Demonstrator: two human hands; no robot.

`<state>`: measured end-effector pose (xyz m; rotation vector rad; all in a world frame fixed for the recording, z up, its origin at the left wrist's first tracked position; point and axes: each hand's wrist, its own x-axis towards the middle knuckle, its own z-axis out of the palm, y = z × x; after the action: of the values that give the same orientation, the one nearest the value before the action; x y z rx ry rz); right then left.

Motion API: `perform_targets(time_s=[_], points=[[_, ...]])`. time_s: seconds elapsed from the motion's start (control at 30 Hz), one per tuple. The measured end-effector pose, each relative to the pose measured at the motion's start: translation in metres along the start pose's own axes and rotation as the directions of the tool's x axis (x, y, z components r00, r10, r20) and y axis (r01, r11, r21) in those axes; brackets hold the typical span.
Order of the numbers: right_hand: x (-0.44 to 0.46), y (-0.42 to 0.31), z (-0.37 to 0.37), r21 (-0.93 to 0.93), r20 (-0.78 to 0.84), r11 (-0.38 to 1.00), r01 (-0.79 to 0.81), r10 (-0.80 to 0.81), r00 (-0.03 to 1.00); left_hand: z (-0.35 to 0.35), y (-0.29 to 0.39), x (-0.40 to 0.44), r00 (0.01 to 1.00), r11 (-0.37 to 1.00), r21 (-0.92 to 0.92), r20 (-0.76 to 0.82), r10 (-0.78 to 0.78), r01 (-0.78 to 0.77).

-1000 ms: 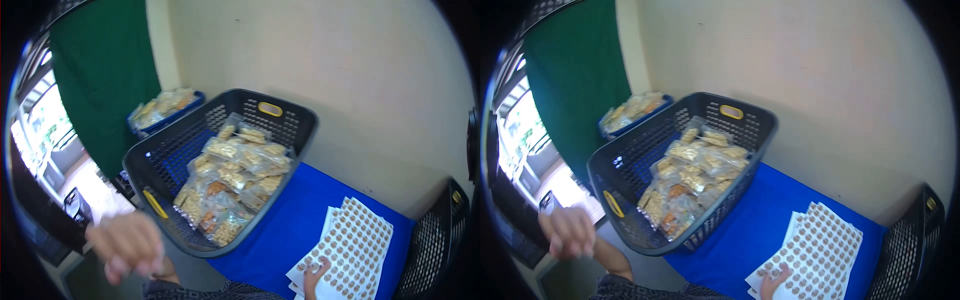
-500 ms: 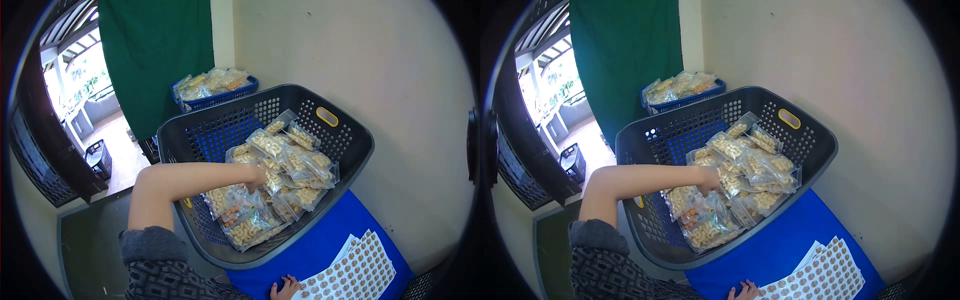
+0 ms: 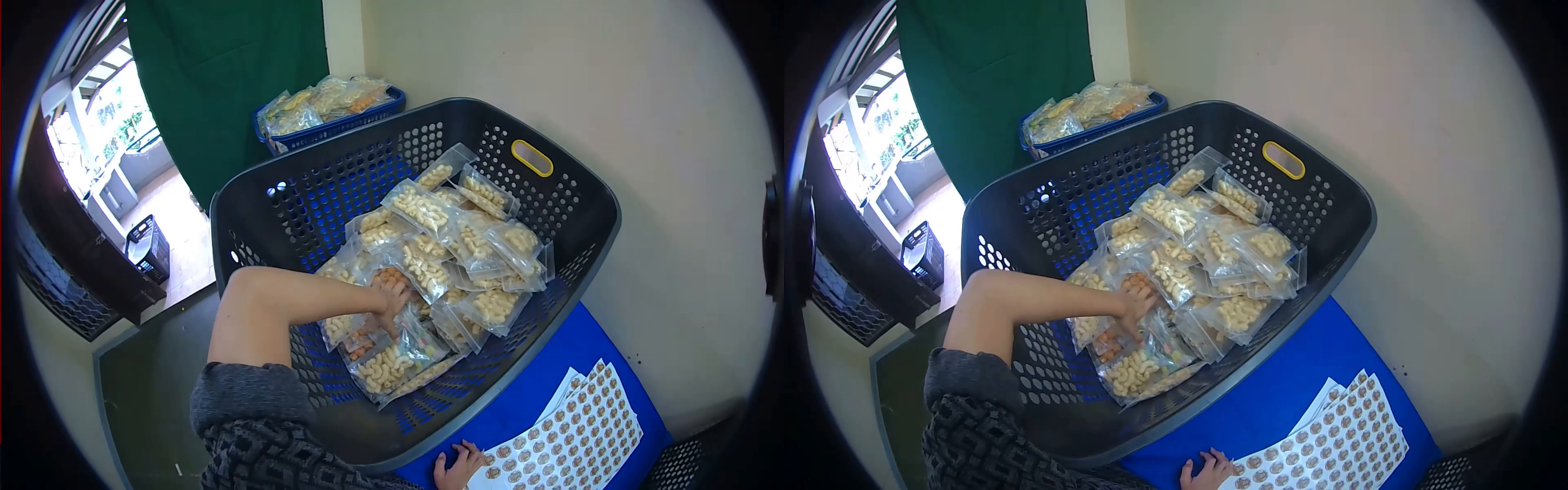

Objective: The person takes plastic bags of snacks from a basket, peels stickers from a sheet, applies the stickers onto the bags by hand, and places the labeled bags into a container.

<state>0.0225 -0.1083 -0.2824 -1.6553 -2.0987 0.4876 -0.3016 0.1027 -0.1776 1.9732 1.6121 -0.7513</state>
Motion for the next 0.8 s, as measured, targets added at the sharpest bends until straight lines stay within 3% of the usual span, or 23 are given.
perform_targets(time_s=[0.07,0.13,0.17,0.2,0.27,0.3,0.37,0.43,0.47,0.5,0.53,0.57,0.63,0.67,0.7,0.8], points=[[0.001,0.0,-0.002,-0.024,0.002,1.0,-0.014,0.014,1.0,-0.007,0.007,0.004,1.0,0.997,0.073,-0.023,0.013,-0.012],[0.0,0.0,-0.002,0.014,-0.009,1.0,0.004,-0.004,1.0,-0.003,0.014,0.004,0.987,0.923,0.36,0.12,0.102,-0.139],[-0.001,0.0,-0.001,0.014,-0.019,1.0,-0.009,0.009,1.0,0.001,0.013,-0.002,0.986,0.938,0.318,-0.049,0.159,-0.136],[-0.001,0.002,0.0,0.063,-0.014,0.998,-0.009,0.01,1.0,-0.003,0.015,0.004,0.984,0.932,0.332,-0.047,0.171,-0.146],[-0.001,0.002,0.0,0.118,-0.032,0.993,-0.028,0.032,0.999,-0.021,0.015,0.019,0.969,0.962,0.267,0.247,-0.01,-0.058],[-0.002,0.003,-0.001,0.115,-0.021,0.993,-0.012,0.014,1.0,-0.029,0.013,0.014,0.978,0.876,0.437,0.118,0.17,-0.205],[0.0,0.003,-0.004,0.114,-0.035,0.993,-0.017,0.021,0.999,-0.074,0.019,0.007,0.958,0.87,0.481,0.285,-0.041,-0.106],[0.0,-0.001,-0.008,0.168,-0.029,0.986,0.019,-0.014,0.999,-0.142,0.036,-0.035,0.983,0.893,0.446,0.129,-0.131,0.061],[0.0,-0.001,-0.01,0.172,-0.038,0.985,-0.001,0.008,0.999,-0.166,0.036,-0.054,0.994,0.91,0.401,-0.084,-0.075,0.102],[0.0,-0.001,-0.01,0.218,-0.065,0.976,0.011,0.003,0.998,-0.198,0.048,-0.089,0.982,0.956,0.268,-0.172,-0.074,0.119],[0.0,0.0,-0.011,0.262,-0.093,0.965,0.027,-0.003,0.996,-0.217,0.051,-0.118,0.926,0.973,0.232,-0.365,0.094,-0.007],[0.0,0.003,-0.013,0.266,-0.085,0.962,0.058,-0.036,0.996,-0.227,0.058,-0.152,0.788,0.959,0.246,-0.559,0.256,-0.137],[0.0,0.02,-0.011,0.377,-0.126,0.926,0.034,0.016,0.992,-0.234,0.079,-0.2,0.532,0.932,0.174,-0.781,0.328,-0.319],[-0.001,0.025,-0.011,0.481,-0.154,0.876,0.025,0.057,0.986,-0.234,0.086,-0.211,0.358,0.866,0.23,-0.841,0.407,-0.443],[0.004,0.02,-0.02,0.556,-0.244,0.831,0.008,0.154,0.958,-0.234,0.096,-0.221,0.249,0.813,0.28,-0.857,0.452,-0.51],[0.017,0.023,-0.048,0.75,-0.27,0.661,0.031,0.263,0.926,-0.233,0.13,-0.242,0.281,0.793,0.167,-0.876,0.392,-0.586]])
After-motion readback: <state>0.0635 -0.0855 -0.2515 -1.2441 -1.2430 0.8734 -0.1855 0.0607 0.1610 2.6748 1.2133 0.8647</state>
